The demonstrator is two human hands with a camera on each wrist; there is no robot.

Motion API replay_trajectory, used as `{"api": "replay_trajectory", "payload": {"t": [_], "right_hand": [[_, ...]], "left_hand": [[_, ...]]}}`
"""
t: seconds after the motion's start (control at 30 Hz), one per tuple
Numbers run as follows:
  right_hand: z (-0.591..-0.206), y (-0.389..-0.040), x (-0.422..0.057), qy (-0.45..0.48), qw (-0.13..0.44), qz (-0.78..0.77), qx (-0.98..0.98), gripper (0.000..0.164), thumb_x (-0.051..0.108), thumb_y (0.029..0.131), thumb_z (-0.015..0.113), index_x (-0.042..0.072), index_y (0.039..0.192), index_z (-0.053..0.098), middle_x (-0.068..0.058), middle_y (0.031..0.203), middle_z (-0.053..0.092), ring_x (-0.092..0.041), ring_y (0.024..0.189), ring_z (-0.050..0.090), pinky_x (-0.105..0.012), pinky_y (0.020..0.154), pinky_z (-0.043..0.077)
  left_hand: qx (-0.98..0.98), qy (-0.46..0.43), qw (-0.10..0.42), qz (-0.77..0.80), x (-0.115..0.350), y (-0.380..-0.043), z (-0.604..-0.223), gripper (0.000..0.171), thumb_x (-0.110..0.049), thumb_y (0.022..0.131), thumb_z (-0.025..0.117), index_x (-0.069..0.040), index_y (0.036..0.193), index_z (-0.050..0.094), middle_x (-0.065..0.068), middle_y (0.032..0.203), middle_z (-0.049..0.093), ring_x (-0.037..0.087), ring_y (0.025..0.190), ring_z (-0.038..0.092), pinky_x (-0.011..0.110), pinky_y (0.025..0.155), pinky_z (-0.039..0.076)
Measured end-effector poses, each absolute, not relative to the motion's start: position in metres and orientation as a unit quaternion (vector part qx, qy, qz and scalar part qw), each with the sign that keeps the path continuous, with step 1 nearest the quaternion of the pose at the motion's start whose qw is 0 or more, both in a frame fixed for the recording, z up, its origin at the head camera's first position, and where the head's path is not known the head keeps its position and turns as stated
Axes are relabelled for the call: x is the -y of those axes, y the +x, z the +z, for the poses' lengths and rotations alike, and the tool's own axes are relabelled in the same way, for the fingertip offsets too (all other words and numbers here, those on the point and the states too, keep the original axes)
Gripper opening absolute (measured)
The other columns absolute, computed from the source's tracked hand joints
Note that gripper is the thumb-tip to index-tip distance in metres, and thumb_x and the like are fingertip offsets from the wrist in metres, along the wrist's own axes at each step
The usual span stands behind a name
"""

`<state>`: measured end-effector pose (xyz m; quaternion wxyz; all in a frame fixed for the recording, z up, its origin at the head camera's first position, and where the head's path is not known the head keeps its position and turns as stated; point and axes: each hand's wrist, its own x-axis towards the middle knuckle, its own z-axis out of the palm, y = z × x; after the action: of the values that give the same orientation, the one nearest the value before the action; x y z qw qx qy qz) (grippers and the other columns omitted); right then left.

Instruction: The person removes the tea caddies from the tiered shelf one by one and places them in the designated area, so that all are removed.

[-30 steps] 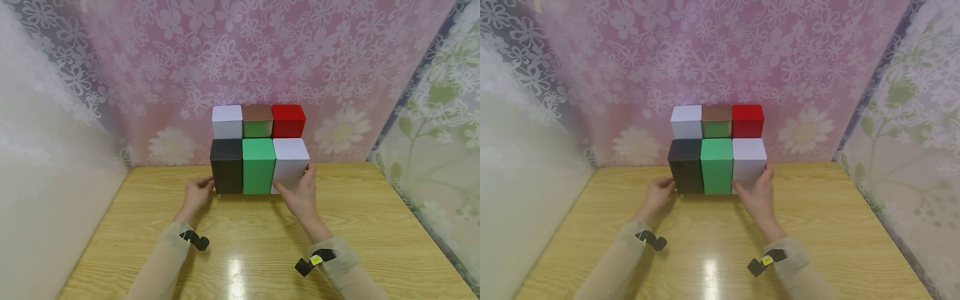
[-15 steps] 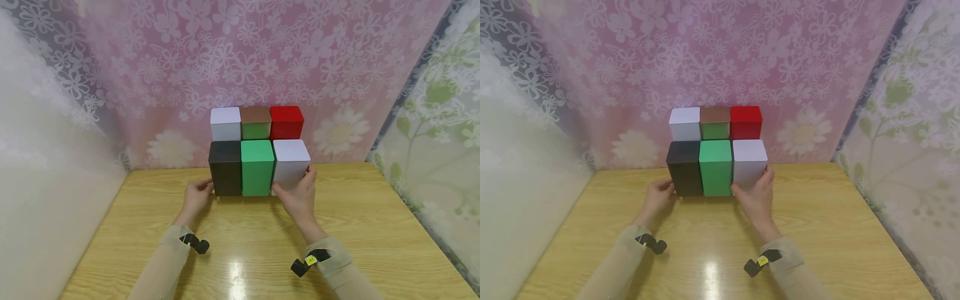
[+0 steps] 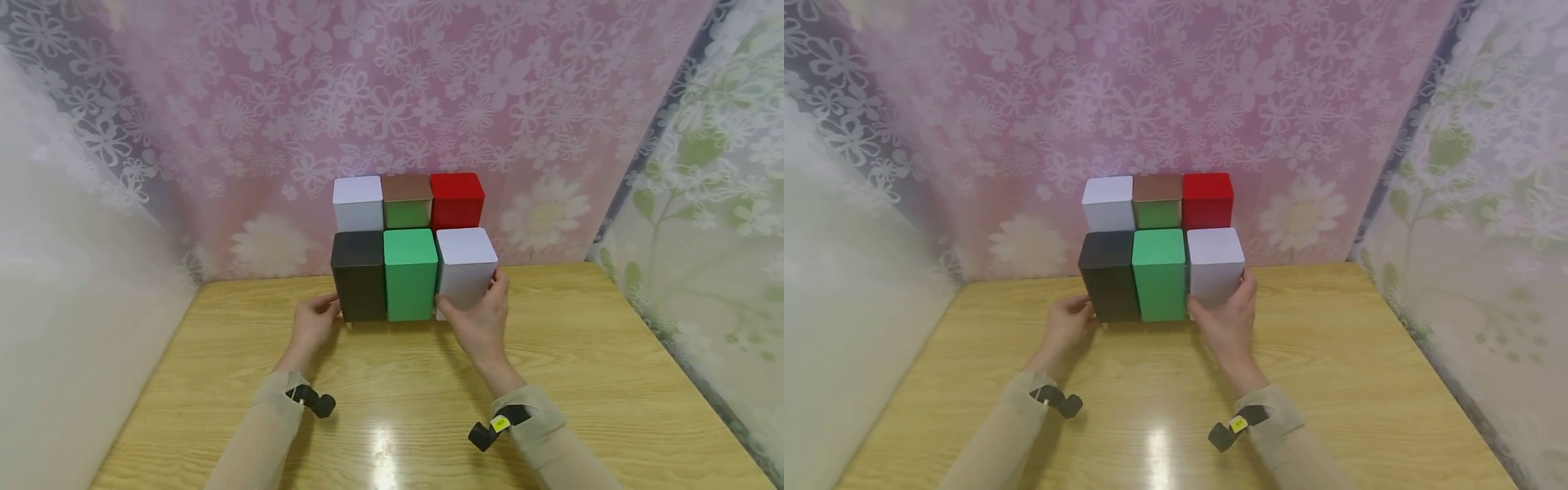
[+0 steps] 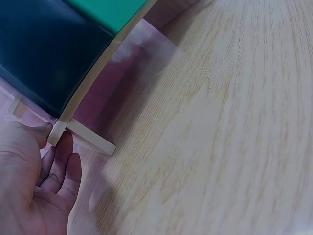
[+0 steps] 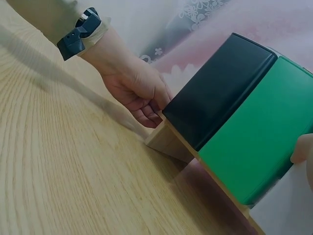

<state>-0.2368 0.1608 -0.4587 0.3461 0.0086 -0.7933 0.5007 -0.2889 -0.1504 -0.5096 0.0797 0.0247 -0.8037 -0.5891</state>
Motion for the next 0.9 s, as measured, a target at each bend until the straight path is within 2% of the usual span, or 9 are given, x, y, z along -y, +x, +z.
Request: {"api": "replay_trajectory", "payload": {"t": [0.2,0.53,0.9], "right_hand": [[-0.457,-0.232,-0.161,0.006,0.347,0.507,0.789,0.101,0.014,0.074,0.095,0.002,0.153,0.035,-0.019,0.144,0.048,-0.035,0.128,0.052,-0.059,0.104,0.049],[-0.445,-0.226,-0.175,0.026,0.384,0.510,0.769,0.096,0.010,0.069,0.095,-0.003,0.147,0.042,-0.017,0.140,0.056,-0.034,0.121,0.056,-0.059,0.096,0.052],[-0.437,-0.218,-0.207,0.024,0.401,0.493,0.772,0.093,0.011,0.071,0.095,-0.002,0.148,0.043,-0.015,0.142,0.055,-0.033,0.121,0.056,-0.066,0.092,0.054]], "left_hand": [[0.809,0.031,0.081,-0.581,0.153,-0.285,-0.509,0.027,-0.012,0.103,0.070,-0.002,0.127,0.077,0.018,0.114,0.077,0.025,0.096,0.075,0.034,0.085,0.061],[0.809,0.032,0.084,-0.580,0.151,-0.285,-0.507,0.027,-0.013,0.103,0.071,-0.001,0.126,0.077,0.018,0.113,0.077,0.023,0.096,0.075,0.032,0.084,0.061],[0.799,0.025,0.081,-0.595,0.149,-0.287,-0.509,0.026,-0.010,0.103,0.071,0.000,0.127,0.076,0.020,0.118,0.075,0.026,0.097,0.075,0.035,0.083,0.062]]}}
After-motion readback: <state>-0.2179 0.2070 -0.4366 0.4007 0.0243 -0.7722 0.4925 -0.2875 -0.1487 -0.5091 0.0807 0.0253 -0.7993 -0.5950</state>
